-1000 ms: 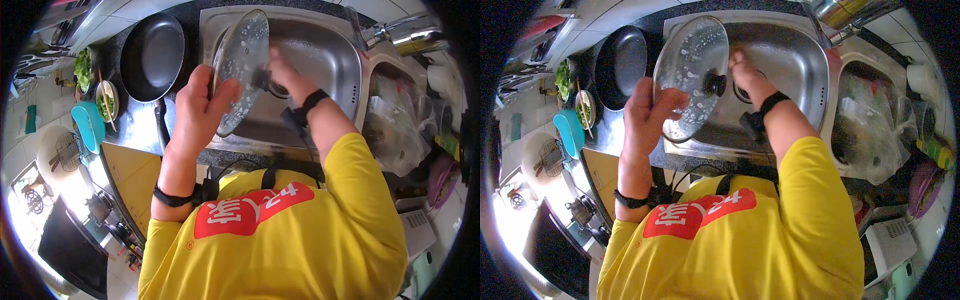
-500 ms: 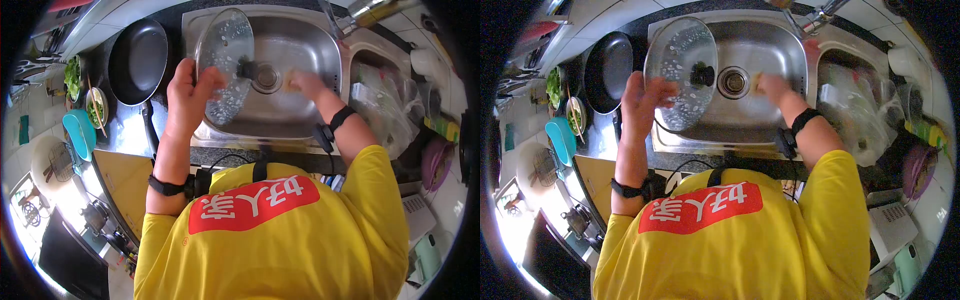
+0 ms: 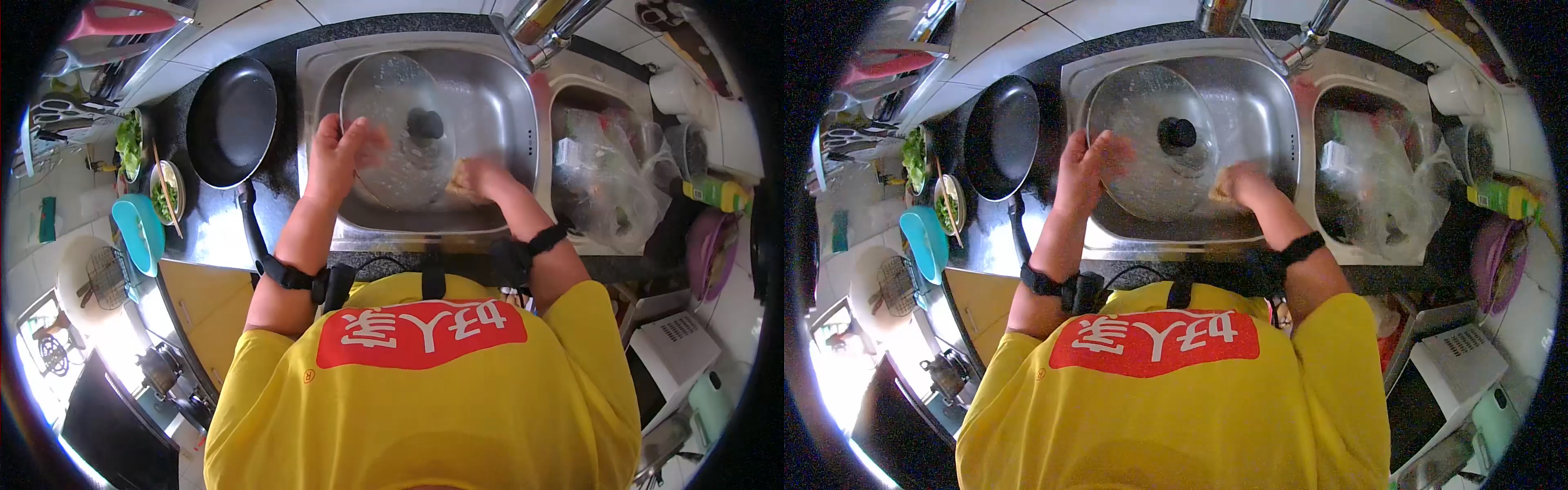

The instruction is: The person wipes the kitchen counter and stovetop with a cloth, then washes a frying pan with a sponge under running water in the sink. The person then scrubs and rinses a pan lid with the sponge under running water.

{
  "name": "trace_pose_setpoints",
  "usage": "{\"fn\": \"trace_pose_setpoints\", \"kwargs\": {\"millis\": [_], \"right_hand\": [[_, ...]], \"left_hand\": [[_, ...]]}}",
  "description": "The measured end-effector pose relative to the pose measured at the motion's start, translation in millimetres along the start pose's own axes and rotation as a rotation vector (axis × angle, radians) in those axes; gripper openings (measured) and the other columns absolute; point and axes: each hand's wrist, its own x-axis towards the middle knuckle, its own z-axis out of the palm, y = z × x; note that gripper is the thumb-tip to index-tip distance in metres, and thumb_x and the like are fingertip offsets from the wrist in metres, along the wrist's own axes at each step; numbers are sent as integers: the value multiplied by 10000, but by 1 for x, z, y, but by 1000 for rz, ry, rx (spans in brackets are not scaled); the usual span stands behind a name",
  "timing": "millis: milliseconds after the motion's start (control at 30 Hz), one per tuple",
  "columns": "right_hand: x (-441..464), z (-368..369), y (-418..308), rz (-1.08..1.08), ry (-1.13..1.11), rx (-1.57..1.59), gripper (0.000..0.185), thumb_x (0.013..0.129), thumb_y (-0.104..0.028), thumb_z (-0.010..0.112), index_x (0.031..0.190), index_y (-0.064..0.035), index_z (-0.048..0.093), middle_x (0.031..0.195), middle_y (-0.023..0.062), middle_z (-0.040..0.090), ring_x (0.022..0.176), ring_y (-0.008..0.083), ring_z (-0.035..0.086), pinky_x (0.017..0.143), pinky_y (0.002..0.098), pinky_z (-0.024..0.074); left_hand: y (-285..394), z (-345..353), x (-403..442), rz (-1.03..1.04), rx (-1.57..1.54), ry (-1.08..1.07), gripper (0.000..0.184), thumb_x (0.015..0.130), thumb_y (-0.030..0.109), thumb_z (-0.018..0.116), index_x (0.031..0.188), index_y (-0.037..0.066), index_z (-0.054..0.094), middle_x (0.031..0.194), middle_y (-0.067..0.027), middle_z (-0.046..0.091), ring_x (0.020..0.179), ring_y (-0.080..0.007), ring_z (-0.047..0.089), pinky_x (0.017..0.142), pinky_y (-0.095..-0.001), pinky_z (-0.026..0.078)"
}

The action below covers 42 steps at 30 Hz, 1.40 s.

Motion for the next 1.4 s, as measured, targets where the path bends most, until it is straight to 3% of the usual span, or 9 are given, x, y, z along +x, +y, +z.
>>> {"fn": "trace_pose_setpoints", "kwargs": {"millis": [133, 200, 300, 633, 733, 800, 1000, 1233, 1400], "right_hand": [[-33, -37, -9, 6, 656, 1027, 423, 830, -367, 545, 1133, -75, 515, 908, 72, 606, 917, 216, 572, 769, 362, 452], [-56, -62, -20, 27, 196, 2198, 442, 842, -348, 535, 1205, -113, 440, 936, 98, 597, 970, 303, 551, 796, 446, 442], [-68, -73, -18, -281, -93, 2433, 506, 817, -294, 575, 1236, -140, 336, 1034, 151, 526, 920, 381, 558, 740, 572, 443], [-20, -12, -23, 162, 216, 2286, 586, 776, 90, 428, 1246, -171, 195, 1114, 285, 443, 918, 459, 531, 723, 578, 463], [-21, -11, -29, 166, 257, 2273, 557, 779, 93, 425, 1222, -159, 202, 1132, 293, 431, 930, 454, 528, 733, 577, 460], [-18, -6, -30, 173, 225, 2292, 535, 788, 77, 437, 1205, -165, 207, 1132, 293, 434, 935, 450, 526, 736, 570, 461], [-22, 7, -15, -41, -52, 2293, 285, 836, -167, 561, 1059, -146, 384, 1144, 188, 481, 1008, 327, 526, 800, 532, 428], [-41, -6, -18, 3, 422, 101, 363, 736, -112, 642, 1028, -70, 430, 1072, 142, 494, 969, 296, 516, 813, 394, 427], [-9, -5, -30, 204, 160, -235, 338, 739, -147, 601, 1049, -54, 505, 1108, 178, 493, 1028, 360, 497, 851, 425, 430]], "left_hand": [[-19, 4, -4, 1, 43, 13, 172, 834, 178, 565, 852, 54, 446, 712, -84, 589, 671, -146, 608, 500, -276, 473], [-21, 9, -8, 342, 729, -77, 186, 801, 160, 594, 821, 46, 448, 643, -140, 543, 626, -217, 603, 480, -310, 444], [-21, 17, -19, 653, 997, -391, 147, 742, 101, 576, 819, 61, 457, 654, -159, 521, 639, -351, 540, 545, -398, 445], [-88, -20, -1, 599, 1354, -630, 415, 748, 193, 596, 1108, 50, 445, 975, -166, 547, 864, -319, 559, 764, -391, 453], [-126, -41, 12, 586, 1094, -122, 493, 772, 232, 627, 1161, 24, 407, 1048, -181, 528, 941, -307, 544, 845, -363, 417], [-128, -37, 21, -42, 720, 256, 497, 795, 322, 586, 1125, 5, 390, 1134, -222, 476, 961, -326, 539, 827, -397, 414], [-152, -32, 30, -491, -617, 404, 269, 905, 130, 356, 1153, 61, 278, 934, -256, 507, 762, -390, 568, 573, -523, 492], [-133, -42, 36, -389, -304, 333, 269, 908, 179, 363, 1143, 82, 277, 867, -244, 534, 599, -341, 581, 452, -435, 492], [-108, -50, 30, -398, -317, 305, 274, 901, 152, 388, 1136, 95, 260, 887, -242, 515, 672, -377, 579, 505, -466, 498]]}}
